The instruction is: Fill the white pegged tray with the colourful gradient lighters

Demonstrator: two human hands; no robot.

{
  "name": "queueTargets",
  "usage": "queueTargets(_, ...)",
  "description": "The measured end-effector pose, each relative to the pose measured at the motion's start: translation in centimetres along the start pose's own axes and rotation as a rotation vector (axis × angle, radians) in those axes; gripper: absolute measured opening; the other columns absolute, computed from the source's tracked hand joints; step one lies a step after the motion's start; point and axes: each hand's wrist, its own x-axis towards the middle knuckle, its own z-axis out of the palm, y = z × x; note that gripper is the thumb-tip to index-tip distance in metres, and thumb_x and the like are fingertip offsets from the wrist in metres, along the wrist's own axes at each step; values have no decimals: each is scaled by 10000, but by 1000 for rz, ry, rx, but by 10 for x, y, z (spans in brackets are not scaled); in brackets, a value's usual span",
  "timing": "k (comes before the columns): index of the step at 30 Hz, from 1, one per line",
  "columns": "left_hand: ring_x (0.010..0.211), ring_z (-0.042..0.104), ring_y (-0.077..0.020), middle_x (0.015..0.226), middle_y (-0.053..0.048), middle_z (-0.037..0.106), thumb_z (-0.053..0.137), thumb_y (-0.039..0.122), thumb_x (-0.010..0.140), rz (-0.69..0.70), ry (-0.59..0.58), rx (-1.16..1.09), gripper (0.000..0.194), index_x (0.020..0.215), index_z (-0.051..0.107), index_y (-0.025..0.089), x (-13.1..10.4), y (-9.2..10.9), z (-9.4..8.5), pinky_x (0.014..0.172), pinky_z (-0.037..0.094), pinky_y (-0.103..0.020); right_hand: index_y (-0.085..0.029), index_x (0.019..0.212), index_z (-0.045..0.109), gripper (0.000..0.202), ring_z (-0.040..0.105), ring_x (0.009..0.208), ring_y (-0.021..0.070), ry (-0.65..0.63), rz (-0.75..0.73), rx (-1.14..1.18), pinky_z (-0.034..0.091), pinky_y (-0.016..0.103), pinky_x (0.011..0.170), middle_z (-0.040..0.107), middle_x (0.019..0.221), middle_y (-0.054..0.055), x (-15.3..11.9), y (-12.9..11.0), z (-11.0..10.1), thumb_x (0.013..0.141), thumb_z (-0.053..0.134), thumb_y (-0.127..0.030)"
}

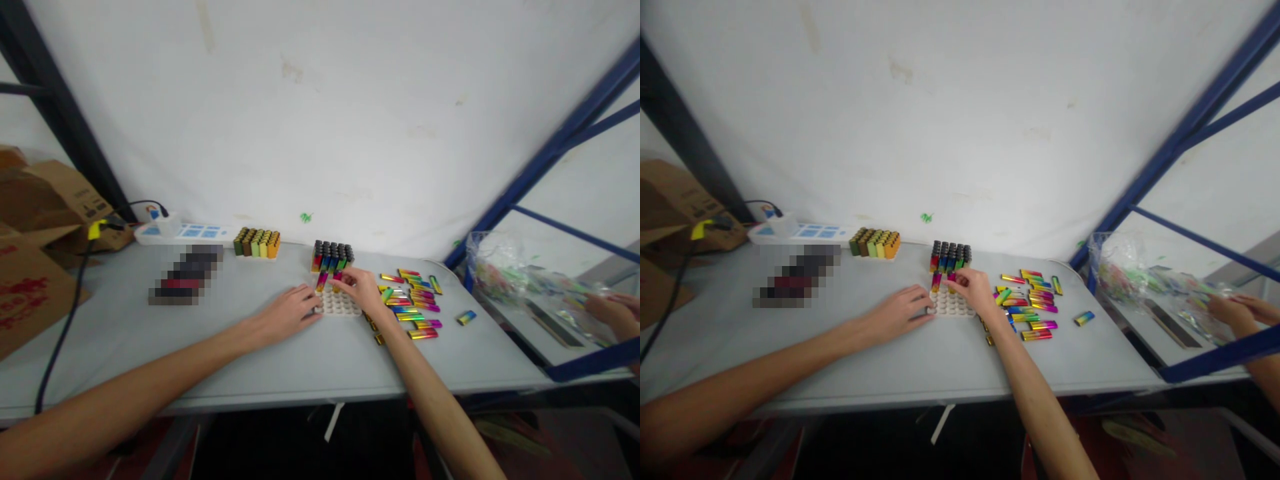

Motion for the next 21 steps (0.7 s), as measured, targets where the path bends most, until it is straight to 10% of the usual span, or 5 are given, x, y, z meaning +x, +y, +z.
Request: queueTargets(21,1032,594,-226,1052,-68,640,549,295,1027,25,-16,35,140,1032,642,189,0,-5,4,950,510,-365,-175,741,598,379,509,629,143,-136,-85,-35,360,249,607,612,711,4,4,22,25,914,691,-500)
